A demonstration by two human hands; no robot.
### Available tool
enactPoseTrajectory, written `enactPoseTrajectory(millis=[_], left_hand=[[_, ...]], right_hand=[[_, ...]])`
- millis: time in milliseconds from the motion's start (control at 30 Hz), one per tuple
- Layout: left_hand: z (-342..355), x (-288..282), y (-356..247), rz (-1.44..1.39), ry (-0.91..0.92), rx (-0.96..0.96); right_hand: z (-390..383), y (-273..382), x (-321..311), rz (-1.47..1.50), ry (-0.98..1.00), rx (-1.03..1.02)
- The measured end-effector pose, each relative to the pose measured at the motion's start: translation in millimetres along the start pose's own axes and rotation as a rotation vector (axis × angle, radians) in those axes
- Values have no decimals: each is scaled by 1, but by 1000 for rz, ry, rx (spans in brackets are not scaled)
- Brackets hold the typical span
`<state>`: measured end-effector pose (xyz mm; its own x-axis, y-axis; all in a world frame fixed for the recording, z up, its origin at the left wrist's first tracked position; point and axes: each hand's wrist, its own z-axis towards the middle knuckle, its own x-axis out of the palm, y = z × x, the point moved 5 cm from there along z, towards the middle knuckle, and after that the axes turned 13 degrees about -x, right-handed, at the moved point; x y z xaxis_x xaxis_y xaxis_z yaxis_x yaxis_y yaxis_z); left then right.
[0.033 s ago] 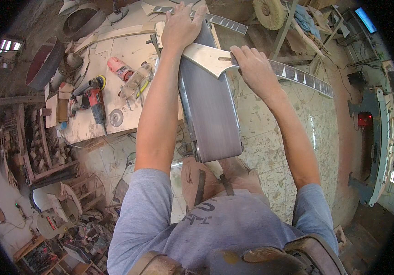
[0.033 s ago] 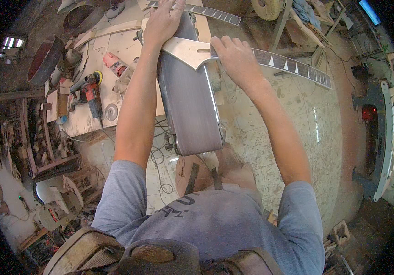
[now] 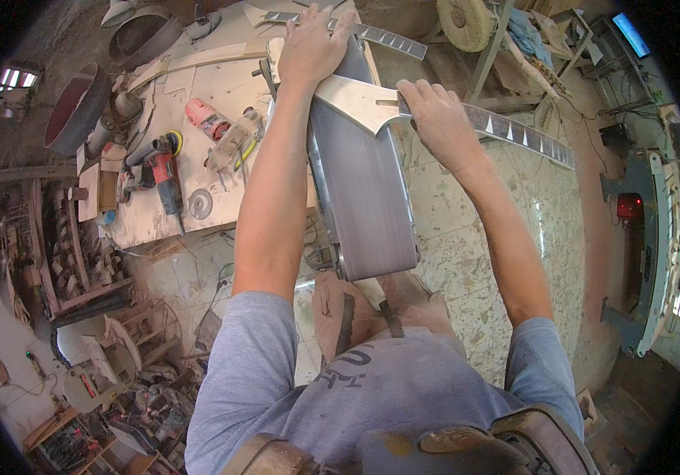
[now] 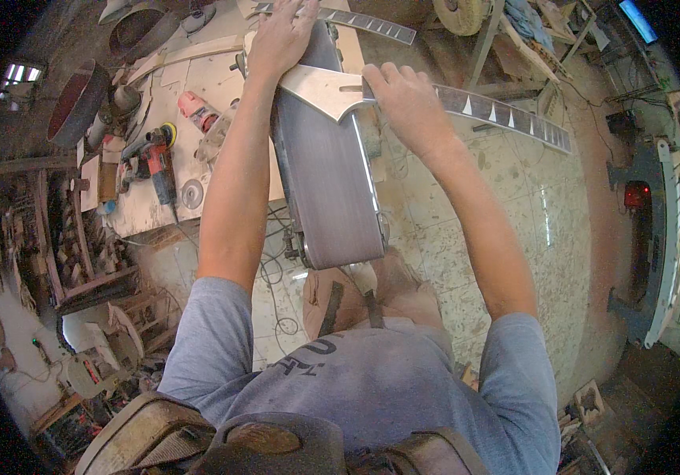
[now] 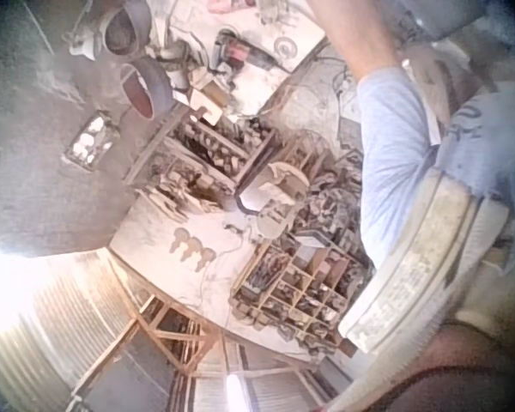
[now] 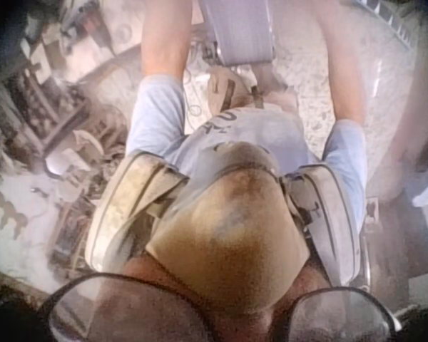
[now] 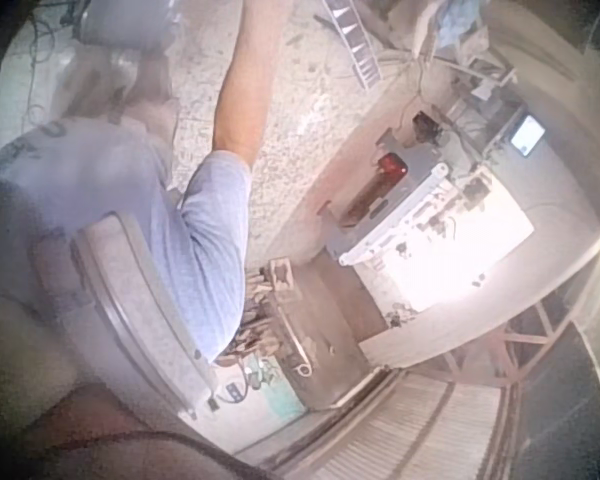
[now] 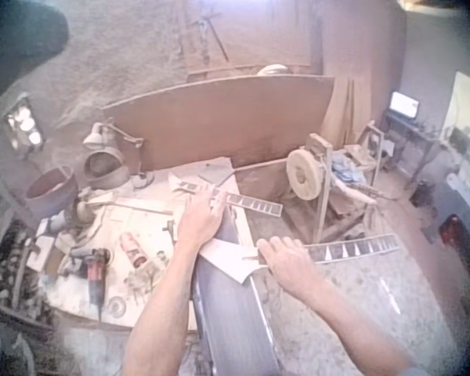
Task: The person sands the back of a guitar neck using a belt sander, turning the neck to reach different sides, then measures the neck with a pair of calipers.
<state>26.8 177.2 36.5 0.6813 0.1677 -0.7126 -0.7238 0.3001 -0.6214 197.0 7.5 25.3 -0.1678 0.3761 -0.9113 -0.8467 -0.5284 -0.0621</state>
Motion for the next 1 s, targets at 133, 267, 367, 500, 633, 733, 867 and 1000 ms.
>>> enactPoseTrajectory(millis=[133, 267, 367, 500, 633, 733, 867, 1000], left_hand=[[0, -2, 0, -14, 38, -16], [-1, 2, 0, 38, 59, -12], [-4, 12, 8, 116, 39, 8], [-9, 15, 7, 264, 87, 67], [-17, 16, 4, 369, 106, 98], [-22, 12, 2, 381, 115, 101], [-22, 8, 6, 402, 107, 83], [-24, 7, 8, 418, 77, 68]], right_hand=[[0, 3, -2, 26, 31, 19], [1, 0, -2, 44, 46, 24], [4, 0, -5, 54, 53, 16], [4, -8, 1, 79, 37, -25], [6, -13, 2, 119, 30, -46], [8, -13, 1, 140, 58, -66], [9, -10, 0, 143, 96, -69], [10, -7, -1, 133, 95, -72]])
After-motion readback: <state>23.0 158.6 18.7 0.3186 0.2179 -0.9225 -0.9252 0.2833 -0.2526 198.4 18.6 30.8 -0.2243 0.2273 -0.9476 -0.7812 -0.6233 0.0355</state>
